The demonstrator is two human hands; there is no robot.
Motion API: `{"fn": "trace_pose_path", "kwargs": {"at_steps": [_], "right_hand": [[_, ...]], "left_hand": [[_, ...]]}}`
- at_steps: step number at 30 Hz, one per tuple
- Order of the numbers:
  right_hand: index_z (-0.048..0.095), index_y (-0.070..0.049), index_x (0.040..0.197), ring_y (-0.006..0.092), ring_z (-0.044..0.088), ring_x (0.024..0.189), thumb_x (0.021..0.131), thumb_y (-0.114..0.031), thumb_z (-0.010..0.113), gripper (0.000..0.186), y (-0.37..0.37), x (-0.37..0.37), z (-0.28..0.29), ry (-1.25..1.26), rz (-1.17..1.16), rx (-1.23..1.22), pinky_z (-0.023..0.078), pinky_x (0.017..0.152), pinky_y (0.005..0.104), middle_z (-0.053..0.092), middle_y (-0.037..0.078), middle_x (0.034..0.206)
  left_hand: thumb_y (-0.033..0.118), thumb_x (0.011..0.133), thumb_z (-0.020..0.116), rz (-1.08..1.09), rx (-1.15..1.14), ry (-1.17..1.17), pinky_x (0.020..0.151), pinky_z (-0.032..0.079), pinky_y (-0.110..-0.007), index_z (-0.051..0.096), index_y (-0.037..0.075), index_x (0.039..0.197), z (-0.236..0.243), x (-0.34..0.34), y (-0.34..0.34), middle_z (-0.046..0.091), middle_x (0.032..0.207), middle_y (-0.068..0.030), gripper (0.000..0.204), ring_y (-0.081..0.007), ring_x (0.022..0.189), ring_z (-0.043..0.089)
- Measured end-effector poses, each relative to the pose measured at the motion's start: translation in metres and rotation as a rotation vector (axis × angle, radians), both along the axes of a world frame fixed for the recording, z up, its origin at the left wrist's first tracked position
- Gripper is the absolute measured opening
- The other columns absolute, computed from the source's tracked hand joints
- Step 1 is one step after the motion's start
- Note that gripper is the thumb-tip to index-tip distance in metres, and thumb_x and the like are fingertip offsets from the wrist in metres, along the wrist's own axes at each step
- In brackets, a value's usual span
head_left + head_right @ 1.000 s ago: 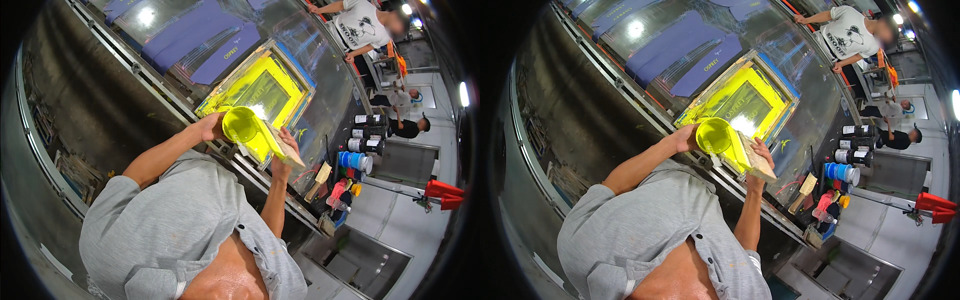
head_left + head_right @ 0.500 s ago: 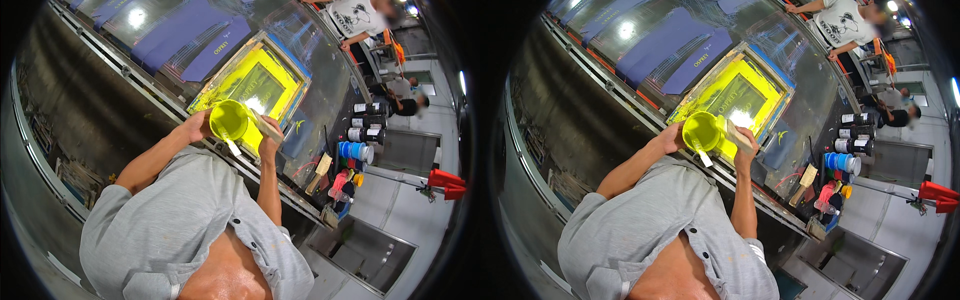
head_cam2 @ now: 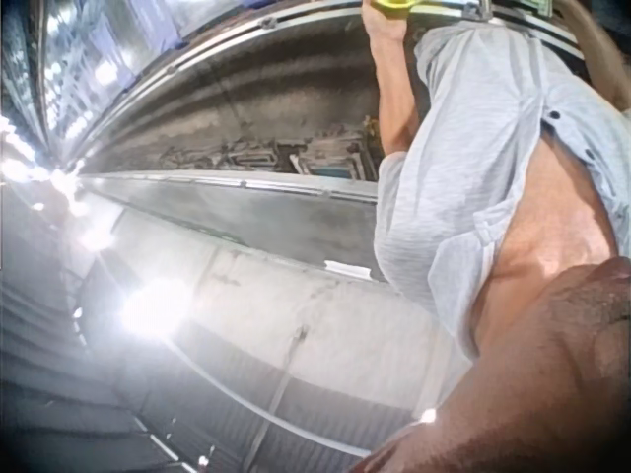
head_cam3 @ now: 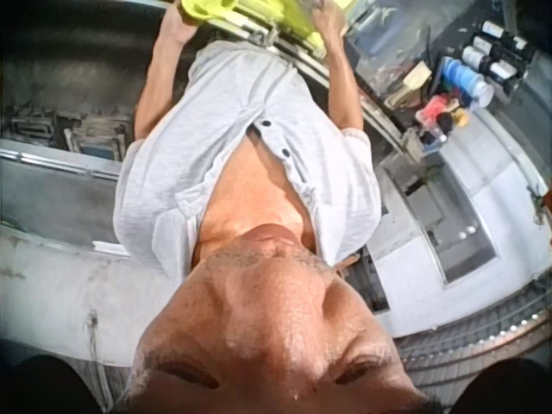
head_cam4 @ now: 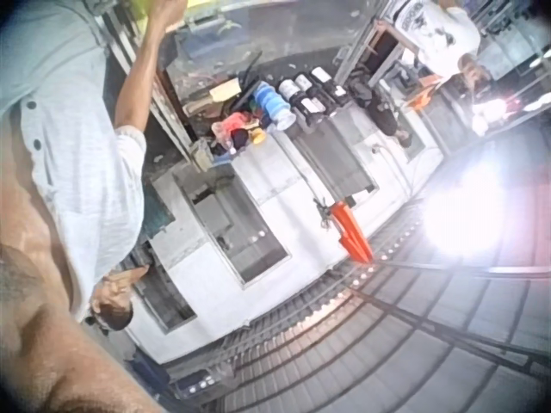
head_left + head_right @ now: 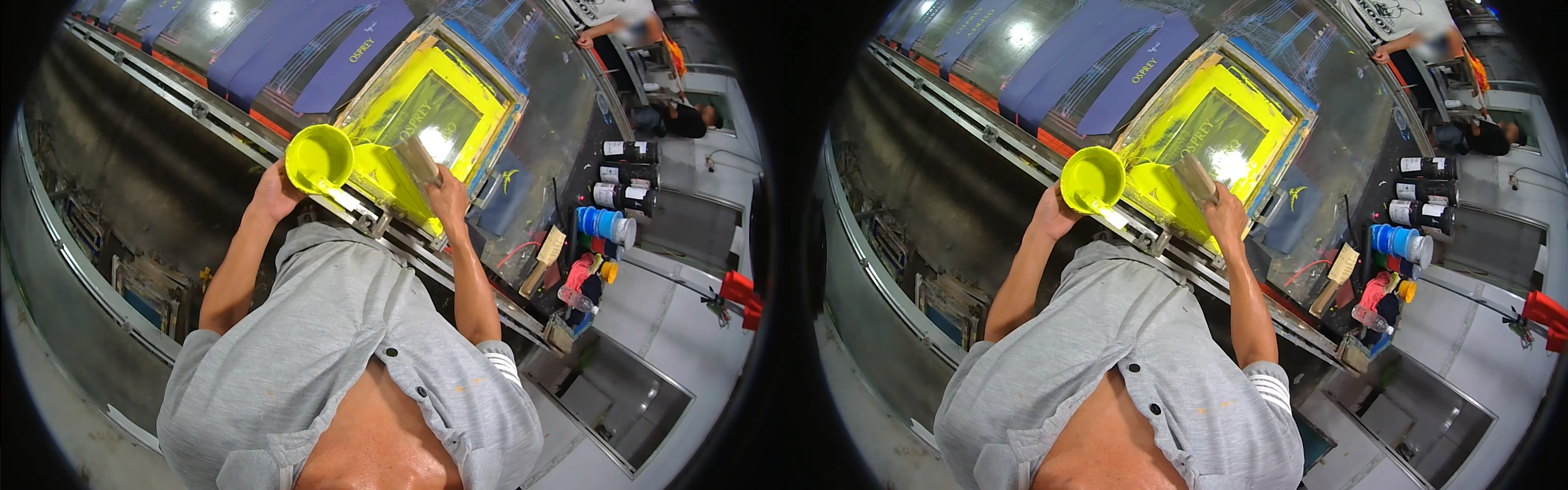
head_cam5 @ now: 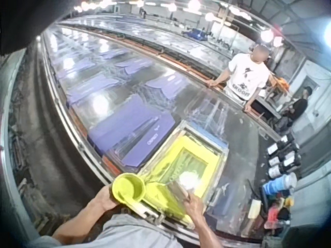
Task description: The person performs screen printing on fabric pieces using a squeegee and neon yellow ink. They repeatedly pull ink across a screen, lift the screen to reveal printed fabric, and replenish ink from a cup. The person also mixes ink in a cup and wipes the squeegee with a cloth.
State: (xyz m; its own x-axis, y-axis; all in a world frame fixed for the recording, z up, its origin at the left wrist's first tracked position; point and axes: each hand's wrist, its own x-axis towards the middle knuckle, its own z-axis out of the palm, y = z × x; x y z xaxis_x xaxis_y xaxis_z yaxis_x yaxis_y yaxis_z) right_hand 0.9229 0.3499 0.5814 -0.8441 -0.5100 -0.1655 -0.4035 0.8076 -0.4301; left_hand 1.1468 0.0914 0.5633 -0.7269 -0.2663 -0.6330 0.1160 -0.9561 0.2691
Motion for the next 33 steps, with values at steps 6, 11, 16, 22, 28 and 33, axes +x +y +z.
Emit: {"fn": "trace_pose_path", "kwargs": {"at_steps": [6,11,16,22,28,33], "right_hand": [[0.064,-0.011,0.113,0.0412,0.063,0.090,0.075,-0.020,0.065,0.039,-0.040,-0.016,0.002,-0.007,0.082,0.016,0.049,0.077,0.0492,0.068,0.020,0.093],[0.065,-0.010,0.109,0.0403,0.063,0.088,0.075,-0.020,0.066,0.035,-0.070,-0.011,0.006,-0.059,0.229,0.021,0.049,0.075,0.0494,0.068,0.019,0.092],[0.066,-0.011,0.113,0.0350,0.065,0.091,0.075,-0.023,0.071,0.040,-0.089,-0.031,-0.007,-0.292,0.326,0.125,0.050,0.079,0.0439,0.070,0.015,0.096],[0.065,-0.005,0.119,0.0244,0.063,0.095,0.073,-0.014,0.075,0.048,-0.082,-0.084,-0.012,-0.725,0.303,0.126,0.047,0.085,0.0373,0.070,0.013,0.105],[0.061,0.000,0.122,0.0209,0.061,0.099,0.073,-0.005,0.073,0.051,-0.021,-0.071,0.002,-0.904,0.099,-0.350,0.047,0.090,0.0352,0.065,0.009,0.113],[0.061,0.001,0.117,0.0154,0.062,0.096,0.072,0.006,0.070,0.046,0.022,-0.020,0.026,-0.794,-0.043,-0.841,0.049,0.087,0.0308,0.066,0.007,0.109]], "left_hand": [[0.027,0.102,0.041,0.076,-0.019,-0.052,0.087,0.054,-0.041,0.056,0.003,0.123,0.010,0.004,0.005,0.063,0.118,-0.0111,0.035,-0.0243,0.106,0.062],[0.027,0.101,0.043,0.093,0.010,-0.024,0.084,0.055,-0.038,0.058,0.005,0.120,-0.002,0.005,0.011,0.065,0.113,-0.0085,0.033,-0.0218,0.101,0.064],[0.027,0.101,0.044,0.107,-0.011,-0.056,0.083,0.055,-0.038,0.058,0.005,0.120,0.004,0.002,0.012,0.065,0.113,-0.0084,0.032,-0.0219,0.100,0.064],[0.027,0.101,0.042,0.085,-0.016,-0.082,0.087,0.054,-0.041,0.057,0.005,0.120,0.001,0.002,0.009,0.065,0.114,-0.0090,0.033,-0.0233,0.103,0.063],[0.028,0.102,0.041,-0.014,0.005,-0.029,0.088,0.053,-0.044,0.057,0.006,0.121,-0.006,-0.001,0.005,0.064,0.116,-0.0084,0.034,-0.0238,0.105,0.062],[0.030,0.102,0.040,-0.120,-0.019,-0.029,0.090,0.051,-0.046,0.058,0.009,0.122,-0.014,-0.006,0.004,0.064,0.116,-0.0061,0.035,-0.0239,0.105,0.062]]}}
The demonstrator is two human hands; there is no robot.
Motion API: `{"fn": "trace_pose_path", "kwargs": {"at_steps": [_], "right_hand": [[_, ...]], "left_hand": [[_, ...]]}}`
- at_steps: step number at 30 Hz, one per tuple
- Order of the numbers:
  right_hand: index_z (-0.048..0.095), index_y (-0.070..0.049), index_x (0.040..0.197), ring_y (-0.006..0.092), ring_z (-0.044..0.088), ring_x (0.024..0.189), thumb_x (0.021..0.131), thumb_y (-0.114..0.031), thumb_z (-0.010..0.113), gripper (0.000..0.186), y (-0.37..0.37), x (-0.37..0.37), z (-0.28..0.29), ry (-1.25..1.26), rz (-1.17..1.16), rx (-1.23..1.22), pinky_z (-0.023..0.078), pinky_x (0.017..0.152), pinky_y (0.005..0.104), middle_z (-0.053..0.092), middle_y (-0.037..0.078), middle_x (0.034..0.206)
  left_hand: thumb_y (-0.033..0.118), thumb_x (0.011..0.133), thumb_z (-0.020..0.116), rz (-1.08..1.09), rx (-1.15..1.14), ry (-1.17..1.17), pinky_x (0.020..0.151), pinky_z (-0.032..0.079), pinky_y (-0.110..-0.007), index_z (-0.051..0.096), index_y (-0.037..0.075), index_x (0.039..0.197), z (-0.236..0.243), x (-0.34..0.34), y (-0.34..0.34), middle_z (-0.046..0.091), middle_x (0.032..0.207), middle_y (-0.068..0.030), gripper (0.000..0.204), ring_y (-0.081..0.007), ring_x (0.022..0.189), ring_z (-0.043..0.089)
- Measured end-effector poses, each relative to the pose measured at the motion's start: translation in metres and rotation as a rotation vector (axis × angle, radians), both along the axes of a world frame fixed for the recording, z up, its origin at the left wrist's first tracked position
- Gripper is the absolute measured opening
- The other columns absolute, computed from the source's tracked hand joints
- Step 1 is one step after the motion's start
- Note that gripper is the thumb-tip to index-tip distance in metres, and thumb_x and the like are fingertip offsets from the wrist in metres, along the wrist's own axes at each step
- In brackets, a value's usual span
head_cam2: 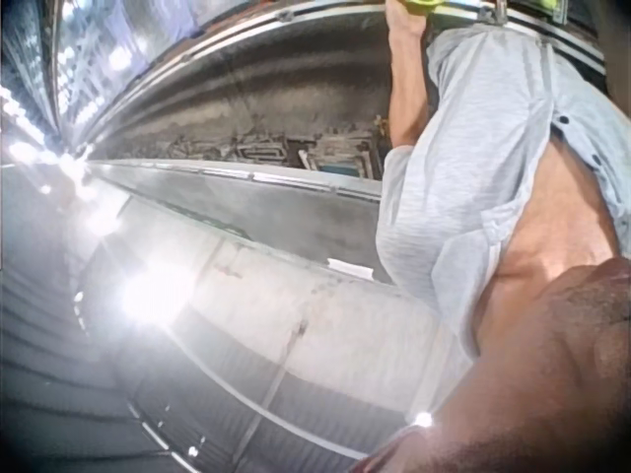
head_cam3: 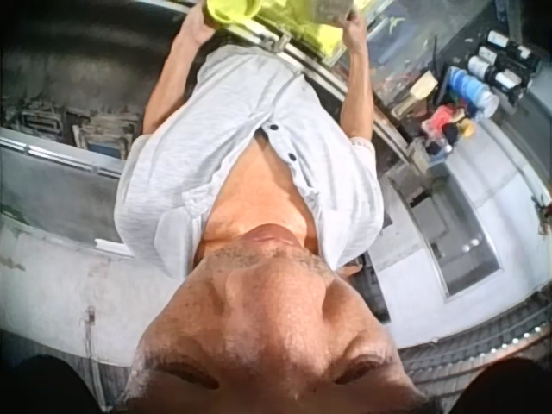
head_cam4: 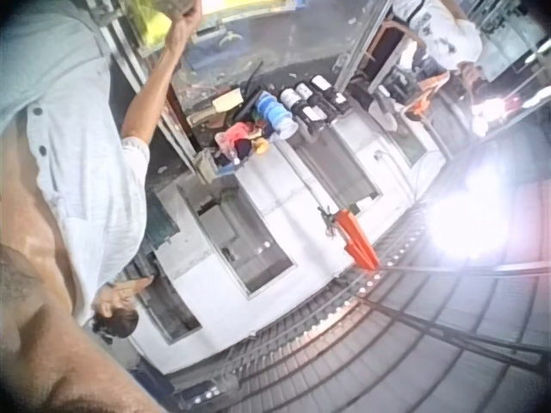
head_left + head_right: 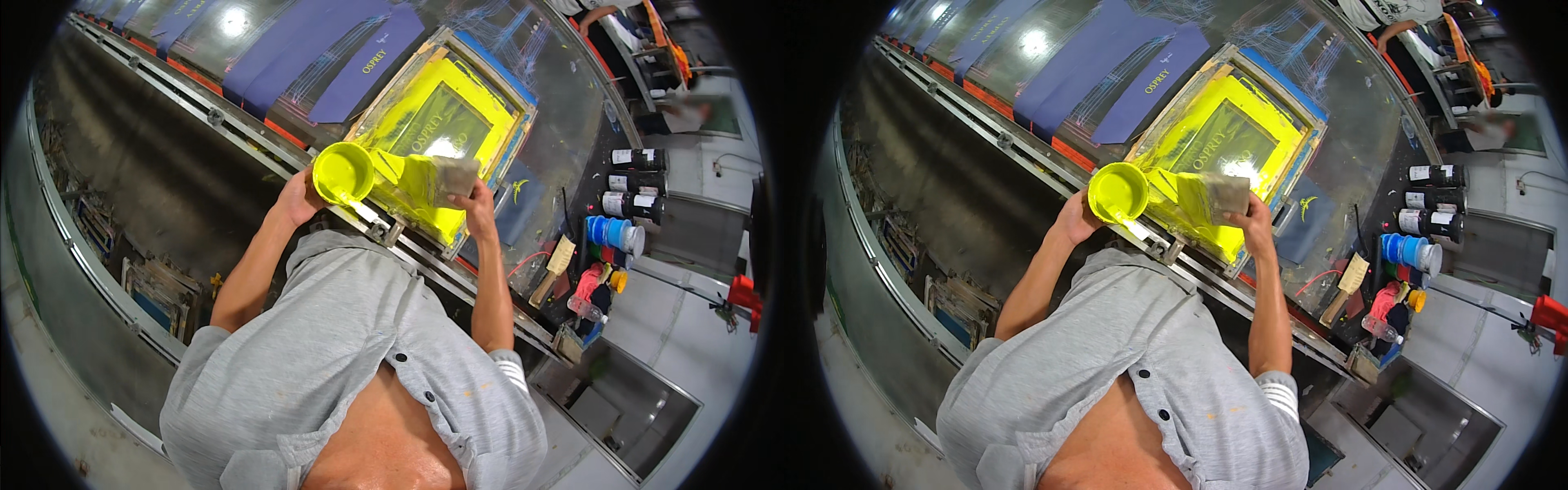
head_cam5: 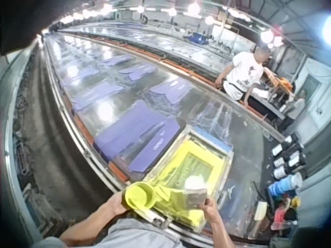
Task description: The person performs screen printing on fabric pieces using a squeegee and neon yellow ink. They repeatedly pull ink across a screen, lift the screen to reveal printed fabric, and replenish ink from a cup. The person also mixes ink in a cup and wipes the squeegee with a cloth.
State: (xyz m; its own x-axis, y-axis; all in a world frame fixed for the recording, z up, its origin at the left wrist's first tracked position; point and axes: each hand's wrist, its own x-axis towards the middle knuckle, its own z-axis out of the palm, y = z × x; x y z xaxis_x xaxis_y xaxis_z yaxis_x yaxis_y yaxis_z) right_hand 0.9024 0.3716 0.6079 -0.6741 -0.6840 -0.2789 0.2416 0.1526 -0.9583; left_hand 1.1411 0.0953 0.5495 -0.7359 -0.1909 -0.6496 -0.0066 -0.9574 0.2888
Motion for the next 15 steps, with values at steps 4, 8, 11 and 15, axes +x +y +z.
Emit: {"fn": "trace_pose_path", "kwargs": {"at_steps": [4,8,11,15], "right_hand": [[0.062,0.002,0.112,0.0169,0.061,0.101,0.072,0.012,0.066,0.041,0.021,0.035,-0.019,0.082,-0.235,0.027,0.049,0.088,0.0305,0.066,0.005,0.108],[0.067,0.001,0.104,0.0154,0.061,0.100,0.071,0.016,0.068,0.036,0.025,0.072,-0.024,0.119,-0.479,-0.204,0.047,0.089,0.0280,0.067,0.007,0.109],[0.066,0.000,0.105,0.0236,0.057,0.114,0.072,0.011,0.071,0.036,0.027,0.085,-0.011,0.123,-0.464,-0.319,0.044,0.099,0.0361,0.064,0.013,0.115],[0.066,-0.002,0.106,0.0326,0.054,0.120,0.078,-0.005,0.075,0.029,0.020,0.085,-0.001,0.301,-0.336,-0.467,0.038,0.107,0.0474,0.064,0.012,0.112]], "left_hand": [[0.033,0.103,0.038,-0.109,-0.019,0.023,0.094,0.049,-0.049,0.057,0.011,0.123,-0.009,-0.005,-0.001,0.064,0.117,-0.0051,0.036,-0.0243,0.105,0.062],[0.035,0.102,0.037,-0.239,-0.054,-0.019,0.093,0.048,-0.053,0.057,0.011,0.125,-0.001,-0.010,0.008,0.064,0.119,-0.0053,0.037,-0.0249,0.106,0.062],[0.036,0.102,0.038,-0.308,-0.026,0.022,0.091,0.048,-0.055,0.058,0.012,0.124,-0.015,-0.012,0.016,0.064,0.120,-0.0041,0.038,-0.0246,0.108,0.062],[0.037,0.101,0.040,-0.425,-0.035,0.044,0.088,0.049,-0.056,0.059,0.015,0.122,-0.021,-0.029,0.025,0.065,0.118,-0.0037,0.036,-0.0241,0.107,0.062]]}}
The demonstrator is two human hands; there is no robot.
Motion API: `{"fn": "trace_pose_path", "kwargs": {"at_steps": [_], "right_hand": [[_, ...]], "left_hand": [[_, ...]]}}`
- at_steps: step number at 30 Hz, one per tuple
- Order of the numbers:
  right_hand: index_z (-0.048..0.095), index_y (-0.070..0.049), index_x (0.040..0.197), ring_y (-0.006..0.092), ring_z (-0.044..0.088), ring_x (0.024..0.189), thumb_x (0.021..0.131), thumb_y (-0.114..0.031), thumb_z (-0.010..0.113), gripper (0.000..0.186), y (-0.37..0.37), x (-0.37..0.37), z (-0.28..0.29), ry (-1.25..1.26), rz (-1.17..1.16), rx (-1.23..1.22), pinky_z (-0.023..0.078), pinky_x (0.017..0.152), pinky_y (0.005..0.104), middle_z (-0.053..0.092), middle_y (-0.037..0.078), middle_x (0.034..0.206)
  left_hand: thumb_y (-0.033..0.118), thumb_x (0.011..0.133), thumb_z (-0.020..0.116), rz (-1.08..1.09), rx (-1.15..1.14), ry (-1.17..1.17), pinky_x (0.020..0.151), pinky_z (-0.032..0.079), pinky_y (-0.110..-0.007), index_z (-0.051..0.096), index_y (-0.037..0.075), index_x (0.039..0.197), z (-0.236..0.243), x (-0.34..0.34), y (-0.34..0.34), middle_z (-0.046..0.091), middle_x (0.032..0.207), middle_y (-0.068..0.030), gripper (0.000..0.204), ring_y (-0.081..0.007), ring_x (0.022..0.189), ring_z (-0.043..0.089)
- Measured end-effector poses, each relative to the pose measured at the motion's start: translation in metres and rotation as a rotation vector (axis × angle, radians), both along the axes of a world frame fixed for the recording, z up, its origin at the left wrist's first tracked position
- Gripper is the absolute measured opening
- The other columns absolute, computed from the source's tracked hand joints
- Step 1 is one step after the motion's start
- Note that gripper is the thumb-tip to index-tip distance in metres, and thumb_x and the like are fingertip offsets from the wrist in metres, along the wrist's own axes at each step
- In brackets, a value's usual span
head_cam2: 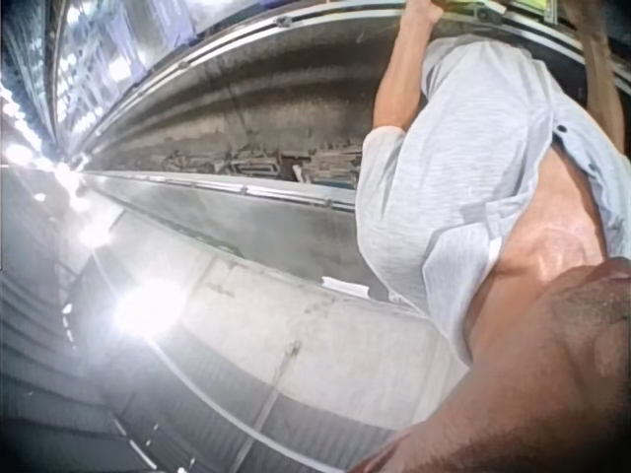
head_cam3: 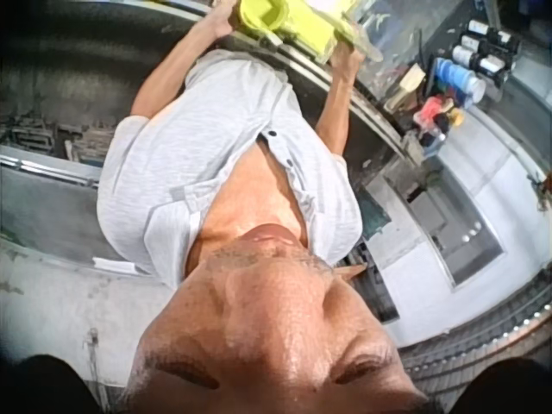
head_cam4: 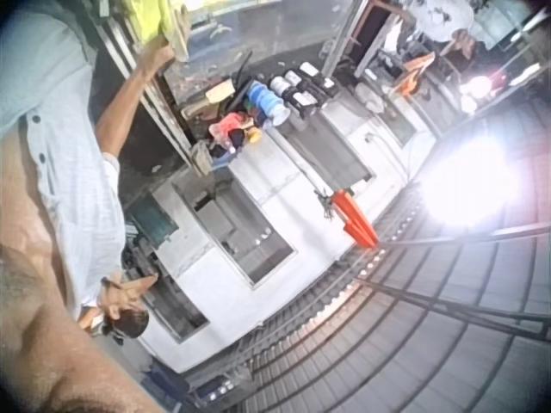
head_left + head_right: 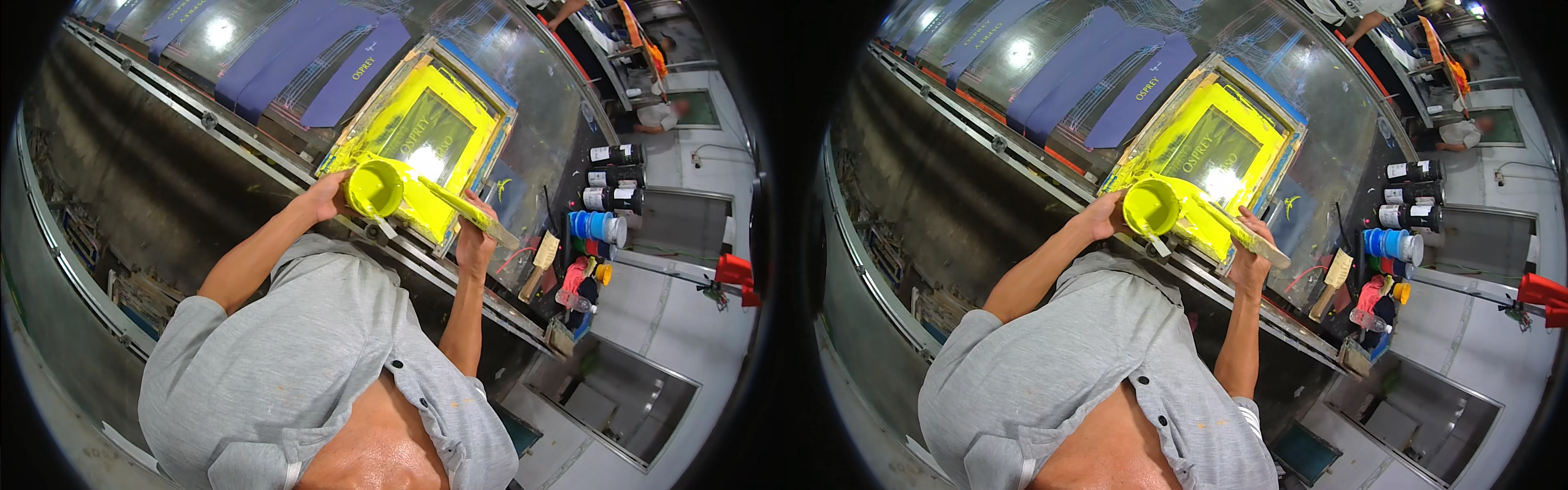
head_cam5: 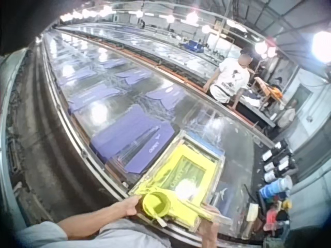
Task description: The person performs screen printing on fabric pieces using a squeegee and neon yellow ink. They repeatedly pull ink across a screen, lift the screen to reveal printed fabric, and replenish ink from a cup. The person also mixes ink in a cup and wipes the squeegee with a cloth.
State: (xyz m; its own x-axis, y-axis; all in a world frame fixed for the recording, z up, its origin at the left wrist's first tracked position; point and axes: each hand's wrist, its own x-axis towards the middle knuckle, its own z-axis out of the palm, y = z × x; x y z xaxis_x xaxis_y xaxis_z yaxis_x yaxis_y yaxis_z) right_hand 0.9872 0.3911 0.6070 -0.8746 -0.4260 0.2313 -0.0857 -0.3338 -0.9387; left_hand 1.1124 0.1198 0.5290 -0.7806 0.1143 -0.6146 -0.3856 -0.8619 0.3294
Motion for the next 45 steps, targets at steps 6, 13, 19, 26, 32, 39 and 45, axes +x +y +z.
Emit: {"fn": "trace_pose_path", "kwargs": {"at_steps": [6,13,19,26,32,39,45], "right_hand": [[0.063,-0.003,0.107,0.0338,0.050,0.121,0.084,-0.027,0.073,0.034,-0.009,-0.007,0.039,0.378,0.112,0.009,0.030,0.111,0.0526,0.063,0.011,0.110],[0.066,-0.004,0.099,0.0321,0.055,0.114,0.081,-0.022,0.075,0.027,-0.016,-0.005,0.027,0.481,-0.058,0.145,0.032,0.109,0.0515,0.066,0.011,0.104],[0.067,0.001,0.098,0.0247,0.061,0.102,0.081,-0.011,0.071,0.022,-0.025,-0.039,0.013,0.371,-0.051,0.237,0.045,0.095,0.0377,0.067,0.010,0.101],[0.067,-0.003,0.104,0.0184,0.064,0.083,0.078,0.005,0.065,0.028,-0.020,-0.068,-0.005,0.178,0.075,0.939,0.051,0.074,0.0303,0.068,0.008,0.089],[0.067,-0.011,0.090,0.0263,0.064,0.080,0.075,-0.003,0.062,0.018,-0.028,-0.062,0.007,0.896,0.091,1.098,0.051,0.068,0.0406,0.066,0.007,0.083],[0.066,-0.011,0.095,0.0266,0.064,0.082,0.075,-0.003,0.060,0.022,-0.088,-0.046,-0.005,1.008,0.024,1.099,0.049,0.070,0.0395,0.067,0.007,0.087],[0.062,-0.010,0.094,0.0270,0.063,0.089,0.075,-0.003,0.055,0.022,-0.104,-0.049,-0.029,0.884,-0.067,1.075,0.048,0.075,0.0388,0.065,0.007,0.090]], "left_hand": [[0.038,0.101,0.041,0.010,0.168,0.126,0.091,0.048,-0.053,0.059,0.014,0.122,0.046,-0.015,0.025,0.065,0.119,-0.0049,0.037,-0.0250,0.108,0.061],[0.032,0.101,0.045,0.050,0.193,0.104,0.091,0.050,-0.041,0.061,0.009,0.120,0.061,-0.016,0.030,0.067,0.115,-0.0053,0.034,-0.0206,0.104,0.063],[0.031,0.100,0.045,0.118,0.203,0.150,0.094,0.050,-0.040,0.059,0.007,0.121,0.057,-0.019,0.030,0.066,0.115,-0.0056,0.034,-0.0203,0.105,0.063],[0.028,0.100,0.045,0.356,0.140,0.174,0.095,0.049,-0.039,0.058,0.003,0.122,0.039,0.002,0.000,0.064,0.118,-0.0092,0.035,-0.0218,0.108,0.062],[0.023,0.102,0.040,0.508,0.064,-0.005,0.097,0.049,-0.041,0.055,0.002,0.125,0.048,0.025,-0.021,0.063,0.119,-0.0110,0.035,-0.0237,0.111,0.060],[0.023,0.102,0.038,0.641,0.014,0.018,0.097,0.048,-0.042,0.053,0.000,0.126,0.045,0.031,-0.028,0.061,0.122,-0.0132,0.036,-0.0264,0.112,0.060],[0.024,0.101,0.038,0.643,0.000,-0.027,0.097,0.048,-0.047,0.053,0.002,0.128,0.040,0.026,-0.018,0.059,0.126,-0.0136,0.038,-0.0298,0.114,0.058]]}}
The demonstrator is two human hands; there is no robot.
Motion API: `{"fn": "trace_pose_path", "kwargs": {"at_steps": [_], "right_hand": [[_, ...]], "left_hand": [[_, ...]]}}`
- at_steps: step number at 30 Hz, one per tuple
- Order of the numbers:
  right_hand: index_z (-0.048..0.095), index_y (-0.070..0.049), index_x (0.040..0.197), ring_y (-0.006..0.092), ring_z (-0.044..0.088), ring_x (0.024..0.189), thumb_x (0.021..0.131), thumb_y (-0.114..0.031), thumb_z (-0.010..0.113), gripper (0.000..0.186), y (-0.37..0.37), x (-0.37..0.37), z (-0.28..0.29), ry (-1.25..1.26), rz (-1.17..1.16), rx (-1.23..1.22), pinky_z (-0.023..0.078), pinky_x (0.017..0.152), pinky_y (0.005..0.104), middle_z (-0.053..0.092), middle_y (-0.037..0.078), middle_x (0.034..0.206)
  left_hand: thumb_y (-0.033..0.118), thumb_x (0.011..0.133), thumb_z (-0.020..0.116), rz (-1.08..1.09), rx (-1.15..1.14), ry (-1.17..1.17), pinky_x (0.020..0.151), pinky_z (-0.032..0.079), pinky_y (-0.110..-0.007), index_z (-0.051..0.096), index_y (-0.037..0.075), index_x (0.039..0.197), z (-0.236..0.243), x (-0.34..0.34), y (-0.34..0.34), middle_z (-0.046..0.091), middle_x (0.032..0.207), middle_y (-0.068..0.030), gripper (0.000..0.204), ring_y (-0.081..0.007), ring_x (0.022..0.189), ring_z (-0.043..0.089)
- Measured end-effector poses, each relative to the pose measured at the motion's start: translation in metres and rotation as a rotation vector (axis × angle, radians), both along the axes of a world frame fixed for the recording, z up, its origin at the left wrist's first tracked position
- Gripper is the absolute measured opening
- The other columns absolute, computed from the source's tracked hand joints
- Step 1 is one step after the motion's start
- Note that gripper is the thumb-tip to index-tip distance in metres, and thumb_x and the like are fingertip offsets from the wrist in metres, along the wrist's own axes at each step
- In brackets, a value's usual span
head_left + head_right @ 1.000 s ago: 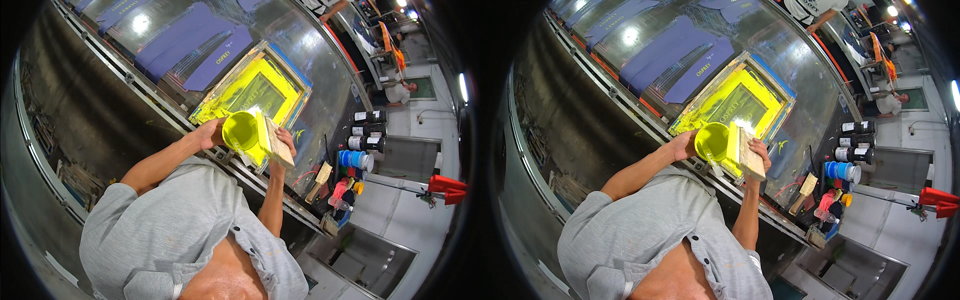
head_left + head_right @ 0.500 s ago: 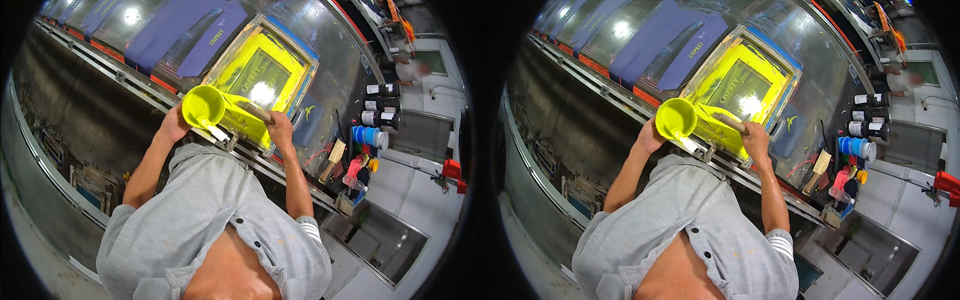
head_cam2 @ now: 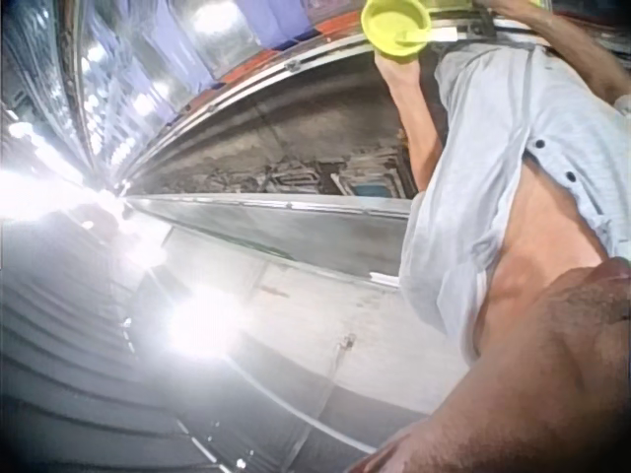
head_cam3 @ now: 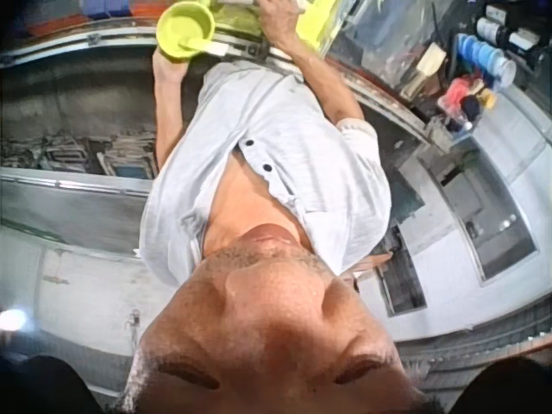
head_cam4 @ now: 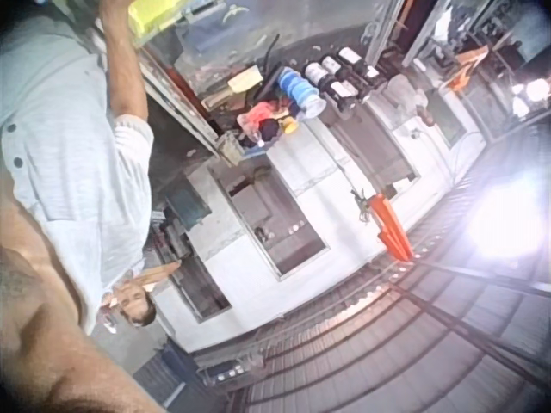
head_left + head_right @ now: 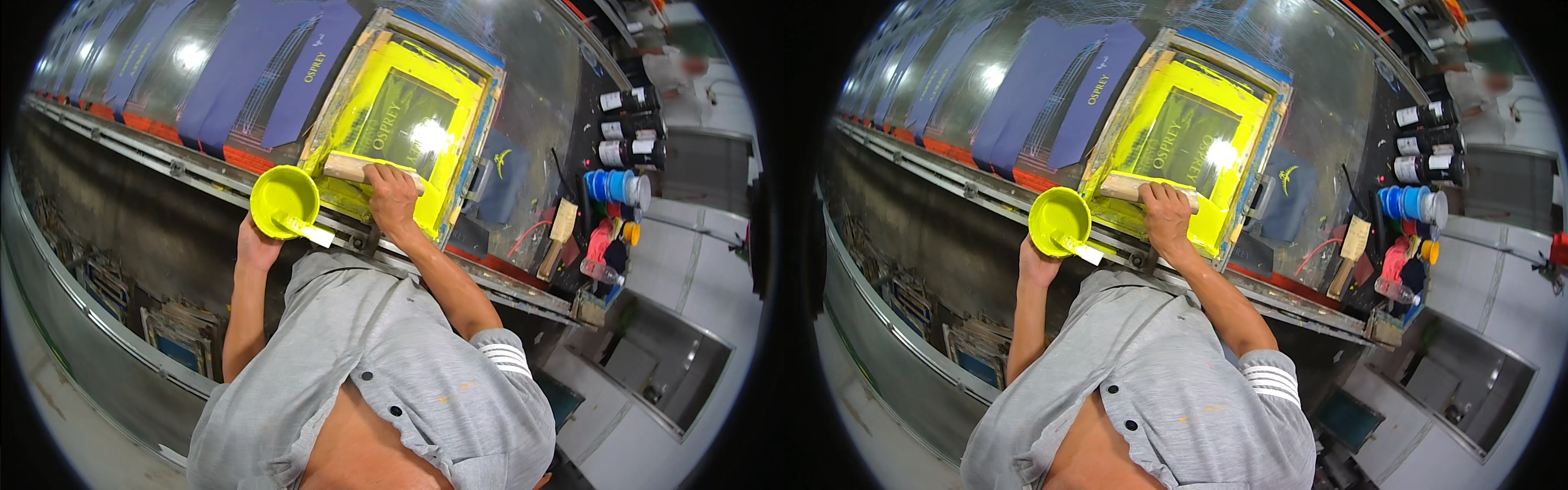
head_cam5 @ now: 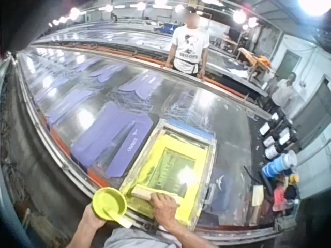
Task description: The person performs screen printing on fabric pieces using a squeegee and neon yellow ink. They repeatedly pull ink across a screen, lift the screen to reveal printed fabric, and replenish ink from a cup. The person also mixes ink in a cup and wipes the squeegee with a cloth.
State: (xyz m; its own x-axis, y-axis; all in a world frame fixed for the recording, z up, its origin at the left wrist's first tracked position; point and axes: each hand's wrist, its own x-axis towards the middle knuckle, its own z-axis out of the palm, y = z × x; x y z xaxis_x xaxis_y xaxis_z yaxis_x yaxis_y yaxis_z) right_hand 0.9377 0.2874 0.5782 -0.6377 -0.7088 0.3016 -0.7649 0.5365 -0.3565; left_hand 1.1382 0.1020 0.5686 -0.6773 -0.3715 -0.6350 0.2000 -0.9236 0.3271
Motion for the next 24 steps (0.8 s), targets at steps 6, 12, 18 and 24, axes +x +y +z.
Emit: {"fn": "trace_pose_path", "kwargs": {"at_steps": [6,12,18,24], "right_hand": [[0.062,-0.010,0.092,0.0269,0.063,0.084,0.074,-0.001,0.055,0.021,0.013,-0.019,-0.009,-0.003,-0.020,-0.023,0.046,0.073,0.0401,0.064,0.007,0.085],[0.065,-0.011,0.089,0.0277,0.063,0.080,0.073,-0.003,0.057,0.020,0.048,-0.038,-0.009,-0.036,-0.096,0.072,0.046,0.069,0.0412,0.065,0.007,0.081],[0.062,-0.010,0.083,0.0298,0.063,0.080,0.070,-0.001,0.055,0.018,0.072,-0.031,-0.003,-0.118,-0.181,0.164,0.044,0.068,0.0435,0.063,0.009,0.077],[0.066,-0.013,0.100,0.0343,0.066,0.080,0.071,0.001,0.056,0.033,0.058,-0.001,0.002,-0.241,-0.172,0.202,0.050,0.066,0.0470,0.068,0.012,0.085]], "left_hand": [[0.026,0.100,0.040,-0.097,-0.051,-0.028,0.096,0.048,-0.046,0.053,0.002,0.128,-0.001,-0.017,0.002,0.060,0.125,-0.0134,0.039,-0.0293,0.112,0.059],[0.028,0.100,0.038,-0.149,-0.051,0.067,0.098,0.047,-0.050,0.051,0.003,0.131,-0.007,-0.025,0.004,0.057,0.129,-0.0148,0.042,-0.0318,0.116,0.056],[0.028,0.100,0.039,-0.158,0.027,0.072,0.096,0.049,-0.049,0.052,0.003,0.130,-0.010,-0.028,0.007,0.059,0.126,-0.0136,0.041,-0.0306,0.114,0.058],[0.028,0.101,0.041,-0.183,0.018,0.106,0.095,0.048,-0.045,0.055,0.005,0.126,-0.015,-0.019,0.007,0.062,0.121,-0.0110,0.038,-0.0272,0.111,0.060]]}}
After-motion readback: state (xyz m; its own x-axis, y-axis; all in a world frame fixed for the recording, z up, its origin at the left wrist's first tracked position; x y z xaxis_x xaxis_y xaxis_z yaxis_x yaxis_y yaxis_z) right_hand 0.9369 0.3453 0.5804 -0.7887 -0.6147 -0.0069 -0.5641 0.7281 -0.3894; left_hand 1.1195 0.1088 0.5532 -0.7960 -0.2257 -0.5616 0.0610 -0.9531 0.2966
